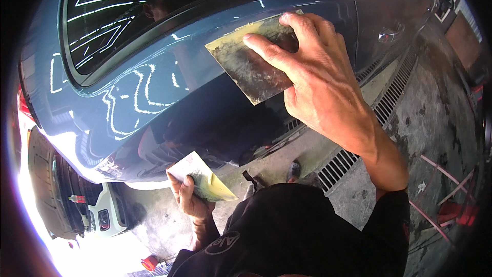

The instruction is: The person applies car body filler to the rear panel of a vehicle using a spreader and then sands the filler by hand with sandpaper.

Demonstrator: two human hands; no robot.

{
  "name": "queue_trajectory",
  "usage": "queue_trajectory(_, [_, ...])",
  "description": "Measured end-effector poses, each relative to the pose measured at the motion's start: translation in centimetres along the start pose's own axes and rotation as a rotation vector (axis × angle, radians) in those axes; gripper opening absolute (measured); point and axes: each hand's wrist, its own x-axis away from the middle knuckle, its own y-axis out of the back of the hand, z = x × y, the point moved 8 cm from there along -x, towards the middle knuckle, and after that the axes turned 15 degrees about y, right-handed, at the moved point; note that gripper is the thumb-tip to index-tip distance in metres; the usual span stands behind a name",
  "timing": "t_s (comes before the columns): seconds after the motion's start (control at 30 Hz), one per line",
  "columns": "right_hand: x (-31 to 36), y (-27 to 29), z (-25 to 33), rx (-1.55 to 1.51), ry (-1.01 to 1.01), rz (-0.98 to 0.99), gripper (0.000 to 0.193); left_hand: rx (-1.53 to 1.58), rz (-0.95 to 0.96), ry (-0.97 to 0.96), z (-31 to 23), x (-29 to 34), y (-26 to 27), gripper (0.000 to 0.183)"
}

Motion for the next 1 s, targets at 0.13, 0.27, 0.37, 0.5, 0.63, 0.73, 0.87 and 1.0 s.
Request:
queue_trajectory(0.13, [0.9,-0.4,0.5,-0.031,0.02,0.031,0.058,-0.022,0.036,0.019,-0.1,-0.2,-0.1,0.055])
queue_trajectory(0.27, [2.2,-1.5,0.7,-0.047,-0.023,0.053,0.079,-0.039,0.015,0.026,-0.3,-0.2,-0.5,0.056])
queue_trajectory(0.37, [3.2,-2.1,0.8,-0.056,-0.048,0.035,0.092,-0.032,0.035,0.019,-0.2,-0.2,-0.3,0.056])
queue_trajectory(0.5, [3.7,-2.7,1.1,-0.077,-0.026,0.043,0.079,-0.024,-0.018,0.008,-0.2,0.0,0.2,0.056])
queue_trajectory(0.63, [4.3,-2.4,1.4,-0.093,-0.05,0.066,0.075,-0.037,-0.021,0.009,-0.3,0.1,0.1,0.054])
queue_trajectory(0.73, [4.1,-1.1,1.7,-0.073,-0.046,0.102,0.068,-0.035,-0.016,0.023,-0.3,0.4,0.1,0.053])
queue_trajectory(0.87, [2.4,0.3,1.1,-0.063,-0.068,0.014,0.088,0.004,-0.043,0.019,-0.2,0.7,0.0,0.051])
queue_trajectory(1.0, [0.8,0.4,0.4,-0.008,-0.058,0.011,0.088,0.0,-0.045,0.004,-0.3,0.7,0.3,0.048])
